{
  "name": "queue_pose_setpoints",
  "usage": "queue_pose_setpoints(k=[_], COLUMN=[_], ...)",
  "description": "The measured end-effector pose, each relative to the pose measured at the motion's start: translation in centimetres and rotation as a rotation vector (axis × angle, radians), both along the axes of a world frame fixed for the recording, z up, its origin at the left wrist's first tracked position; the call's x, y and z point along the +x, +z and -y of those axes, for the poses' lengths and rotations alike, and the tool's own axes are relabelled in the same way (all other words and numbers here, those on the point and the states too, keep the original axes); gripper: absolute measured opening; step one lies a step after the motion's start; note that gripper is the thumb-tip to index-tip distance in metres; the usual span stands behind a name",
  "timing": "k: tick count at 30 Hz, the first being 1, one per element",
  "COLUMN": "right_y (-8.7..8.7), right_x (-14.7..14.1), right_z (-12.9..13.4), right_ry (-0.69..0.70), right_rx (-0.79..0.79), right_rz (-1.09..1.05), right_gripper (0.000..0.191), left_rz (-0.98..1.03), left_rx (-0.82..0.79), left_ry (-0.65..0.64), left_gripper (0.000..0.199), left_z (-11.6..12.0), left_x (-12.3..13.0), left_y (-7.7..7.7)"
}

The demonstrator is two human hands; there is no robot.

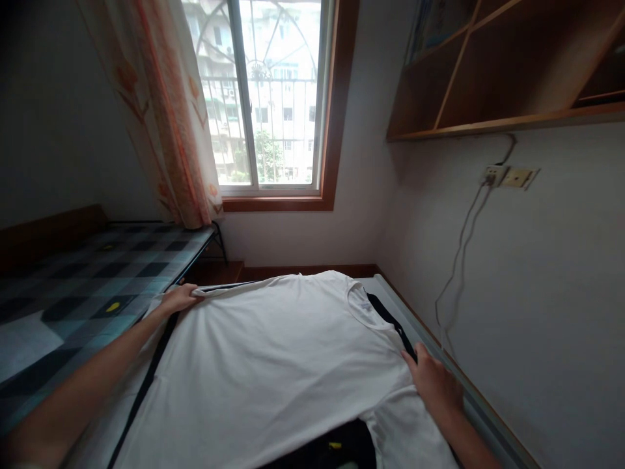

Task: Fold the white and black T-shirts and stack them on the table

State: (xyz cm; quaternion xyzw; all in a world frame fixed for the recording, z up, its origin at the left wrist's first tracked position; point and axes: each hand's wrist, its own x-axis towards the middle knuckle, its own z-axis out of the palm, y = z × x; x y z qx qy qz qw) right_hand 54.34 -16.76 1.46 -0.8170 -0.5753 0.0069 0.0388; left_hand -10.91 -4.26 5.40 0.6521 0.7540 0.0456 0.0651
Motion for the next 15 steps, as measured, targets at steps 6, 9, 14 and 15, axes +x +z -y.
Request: queue_pose_setpoints(k=[6,9,14,15], right_y=[0.5,0.0,-0.5,-0.4], right_x=[-2.7,-4.0,-5.5,-5.7], right_z=[-2.5,-4.3,-7.2,-7.7], right_ry=[0.005,0.008,-0.013,-0.018], right_rx=[0.000,0.059,0.167,0.183], right_rz=[0.022,0.012,-0.031,-0.041], right_gripper=[0.035,0.033,0.028,0.028], left_rz=[-0.153,-0.217,-0.249,-0.238], left_rx=[0.169,0.319,0.500,0.520], left_ry=[0.165,0.193,0.289,0.287], left_gripper=[0.027,0.025,0.030,0.034], left_z=[-4.3,-6.0,-6.8,-6.6], left_x=[2.3,2.9,4.8,5.6], left_y=[0.2,0.0,-0.8,-1.2])
